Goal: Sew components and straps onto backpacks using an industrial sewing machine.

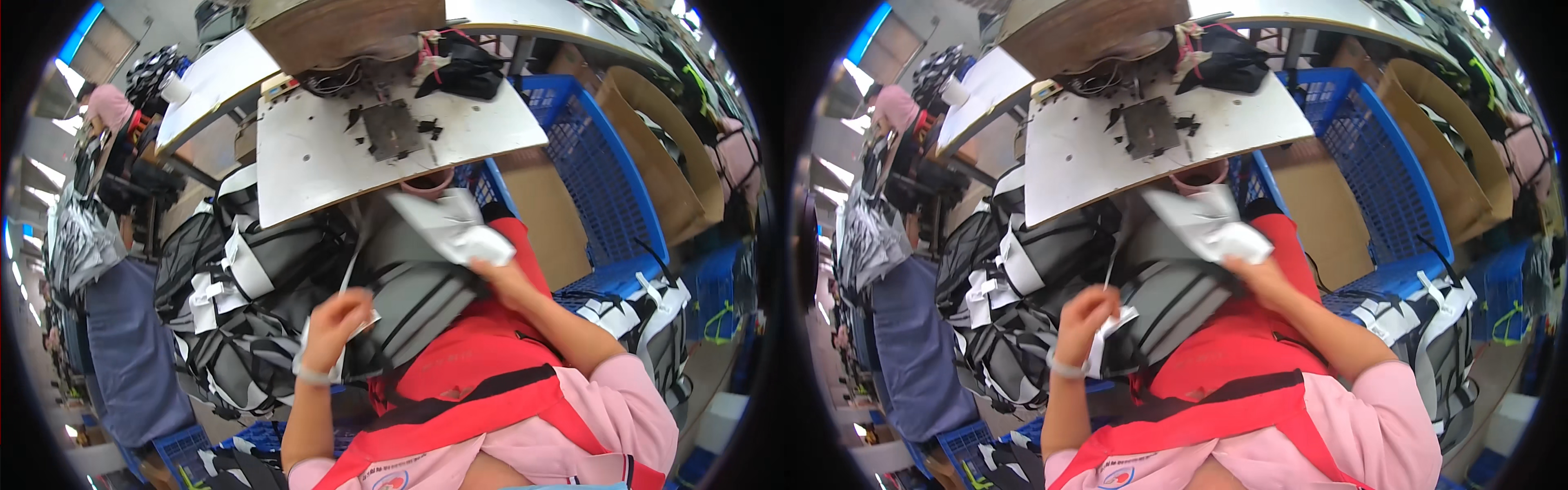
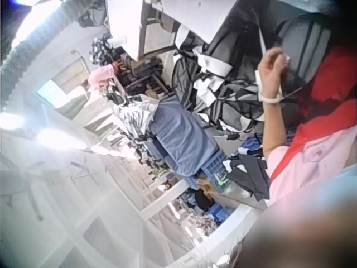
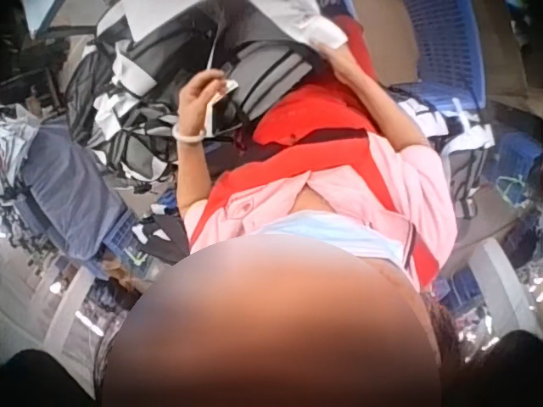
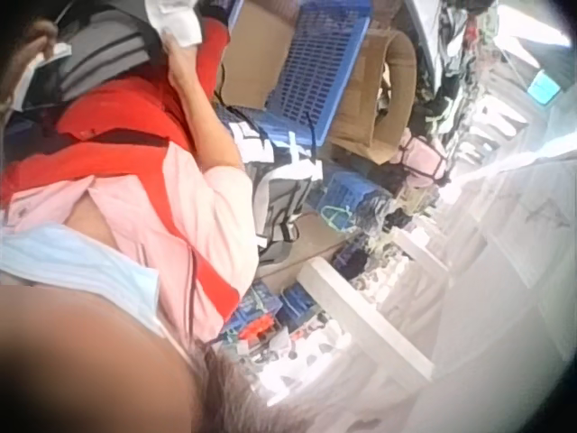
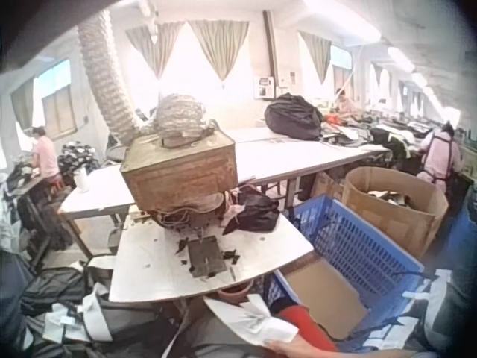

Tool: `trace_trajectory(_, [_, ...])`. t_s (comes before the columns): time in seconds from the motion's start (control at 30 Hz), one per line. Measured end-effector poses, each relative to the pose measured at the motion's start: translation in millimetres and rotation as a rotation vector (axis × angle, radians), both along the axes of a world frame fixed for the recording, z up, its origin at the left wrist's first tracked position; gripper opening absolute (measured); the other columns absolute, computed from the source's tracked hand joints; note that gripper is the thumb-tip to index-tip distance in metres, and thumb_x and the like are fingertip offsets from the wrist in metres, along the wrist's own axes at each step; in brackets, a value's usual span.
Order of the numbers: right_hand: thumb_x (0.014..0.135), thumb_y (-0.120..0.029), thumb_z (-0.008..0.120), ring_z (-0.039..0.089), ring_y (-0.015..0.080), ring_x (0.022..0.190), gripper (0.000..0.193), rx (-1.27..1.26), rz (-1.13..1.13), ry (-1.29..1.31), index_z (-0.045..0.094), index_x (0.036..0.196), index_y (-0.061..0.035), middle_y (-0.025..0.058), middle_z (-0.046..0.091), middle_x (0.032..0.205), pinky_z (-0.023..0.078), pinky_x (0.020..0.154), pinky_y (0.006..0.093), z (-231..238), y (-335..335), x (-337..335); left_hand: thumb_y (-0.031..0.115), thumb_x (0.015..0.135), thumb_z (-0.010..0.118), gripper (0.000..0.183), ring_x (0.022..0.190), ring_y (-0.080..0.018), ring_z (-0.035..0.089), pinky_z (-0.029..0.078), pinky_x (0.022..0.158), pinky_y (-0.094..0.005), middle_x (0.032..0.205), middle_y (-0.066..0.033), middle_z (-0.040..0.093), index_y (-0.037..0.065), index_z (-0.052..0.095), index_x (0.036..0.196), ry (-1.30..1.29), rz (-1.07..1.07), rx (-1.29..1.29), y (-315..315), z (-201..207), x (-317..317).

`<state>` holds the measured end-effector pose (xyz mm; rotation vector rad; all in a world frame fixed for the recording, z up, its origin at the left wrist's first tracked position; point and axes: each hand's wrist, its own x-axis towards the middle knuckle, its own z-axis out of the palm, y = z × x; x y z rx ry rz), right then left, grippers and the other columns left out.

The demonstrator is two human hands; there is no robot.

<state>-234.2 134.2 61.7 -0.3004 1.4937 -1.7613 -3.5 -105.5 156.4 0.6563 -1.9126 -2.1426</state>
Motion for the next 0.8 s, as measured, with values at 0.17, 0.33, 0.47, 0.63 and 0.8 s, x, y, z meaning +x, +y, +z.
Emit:
trace_trajectory(0.17, [0.094, -0.027, 0.061, 0.059, 0.0124, 0.102, 0.036, 0.057, -0.355, -0.040, 0.058, 0.125, -0.0086, 0.0009, 0.064, 0.116, 0.047, 0.082, 0.0299, 21, 119, -65, 0.022, 0.094, 0.060, 0.025, 0.061, -0.0138, 0.060, 0.048, 0.057, -0.0252, 0.074, -0.0057, 0.064, -0.002, 0.065, 0.086, -0.464, 0.015, 0.615, 45, -57, 176])
trace_trajectory(0.33, [0.096, -0.040, 0.057, 0.062, 0.0133, 0.078, 0.038, 0.381, -0.211, -0.185, 0.060, 0.118, -0.0099, 0.0035, 0.067, 0.100, 0.048, 0.066, 0.0293, -50, 176, -90, 0.020, 0.093, 0.060, 0.017, 0.065, -0.0140, 0.064, 0.051, 0.061, -0.0254, 0.077, -0.0055, 0.067, 0.006, 0.070, 0.094, -0.905, 0.418, 0.368, 116, -220, 234])
trace_trajectory(0.47, [0.095, -0.034, 0.056, 0.062, 0.0179, 0.090, 0.041, 0.544, -0.053, 0.046, 0.061, 0.116, 0.0004, 0.0126, 0.066, 0.107, 0.049, 0.080, 0.0321, -96, 196, -61, 0.020, 0.093, 0.060, 0.017, 0.066, -0.0144, 0.064, 0.051, 0.061, -0.0257, 0.078, -0.0056, 0.068, 0.006, 0.069, 0.095, -0.799, 0.573, 0.355, 142, -280, 242])
trace_trajectory(0.63, [0.092, -0.026, 0.057, 0.064, 0.0209, 0.088, 0.036, 0.801, 0.054, 0.344, 0.064, 0.106, 0.0063, 0.0174, 0.069, 0.096, 0.049, 0.080, 0.0323, -109, 214, -51, 0.019, 0.092, 0.060, 0.017, 0.068, -0.0149, 0.064, 0.051, 0.062, -0.0260, 0.080, -0.0057, 0.068, 0.006, 0.069, 0.096, -0.750, 0.654, 0.407, 147, -279, 227])
trace_trajectory(0.8, [0.088, -0.020, 0.059, 0.069, 0.0260, 0.082, 0.027, 0.965, 0.237, 0.398, 0.068, 0.095, 0.0038, 0.0215, 0.070, 0.088, 0.052, 0.074, 0.0363, -102, 192, -69, 0.018, 0.092, 0.059, 0.017, 0.069, -0.0154, 0.065, 0.051, 0.063, -0.0263, 0.082, -0.0059, 0.068, 0.005, 0.069, 0.098, -0.790, 0.672, 0.461, 140, -278, 212])
